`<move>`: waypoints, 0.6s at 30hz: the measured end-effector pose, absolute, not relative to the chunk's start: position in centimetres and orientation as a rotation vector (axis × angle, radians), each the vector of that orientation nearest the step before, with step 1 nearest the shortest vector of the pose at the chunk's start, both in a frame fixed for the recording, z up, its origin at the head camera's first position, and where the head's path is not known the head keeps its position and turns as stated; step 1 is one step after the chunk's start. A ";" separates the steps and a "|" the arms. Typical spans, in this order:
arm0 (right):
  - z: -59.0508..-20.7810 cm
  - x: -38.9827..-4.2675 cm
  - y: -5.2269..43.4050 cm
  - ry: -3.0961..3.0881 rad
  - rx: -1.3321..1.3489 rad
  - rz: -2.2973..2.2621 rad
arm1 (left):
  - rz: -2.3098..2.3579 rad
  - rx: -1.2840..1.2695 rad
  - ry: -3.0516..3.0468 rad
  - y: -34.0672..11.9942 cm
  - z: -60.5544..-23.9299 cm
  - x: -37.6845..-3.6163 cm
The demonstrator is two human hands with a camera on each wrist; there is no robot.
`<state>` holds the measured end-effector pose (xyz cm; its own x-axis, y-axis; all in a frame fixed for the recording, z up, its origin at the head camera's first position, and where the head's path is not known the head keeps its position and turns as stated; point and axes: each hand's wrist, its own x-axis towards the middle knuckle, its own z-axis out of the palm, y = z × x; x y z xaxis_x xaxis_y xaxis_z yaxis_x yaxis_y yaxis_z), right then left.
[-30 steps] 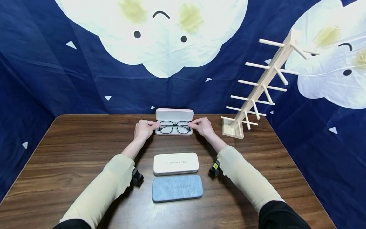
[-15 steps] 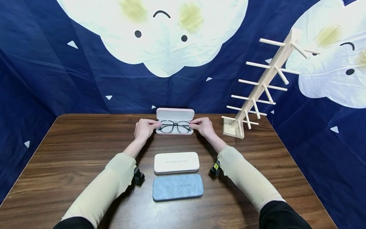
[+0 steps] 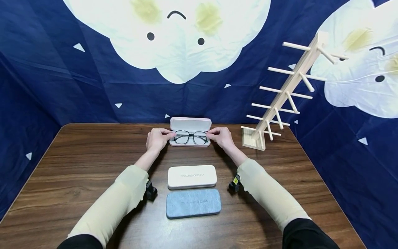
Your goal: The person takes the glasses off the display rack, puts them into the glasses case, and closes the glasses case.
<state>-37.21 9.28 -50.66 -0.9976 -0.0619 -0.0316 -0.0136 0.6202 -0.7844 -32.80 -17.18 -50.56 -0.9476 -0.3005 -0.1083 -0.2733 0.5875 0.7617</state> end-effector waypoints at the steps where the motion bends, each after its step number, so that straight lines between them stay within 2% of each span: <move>1: -50.6 -37.2 9.3 2.761 -0.052 -1.367 | -1.322 0.500 -2.771 -17.2 -50.5 -32.8; 12: -50.2 -37.4 9.5 2.558 0.041 -1.599 | -1.371 0.427 -2.743 -18.5 -50.0 -32.9; 18: -49.7 -37.6 9.7 2.435 0.075 -1.644 | -1.629 0.312 -2.811 -19.5 -49.0 -33.4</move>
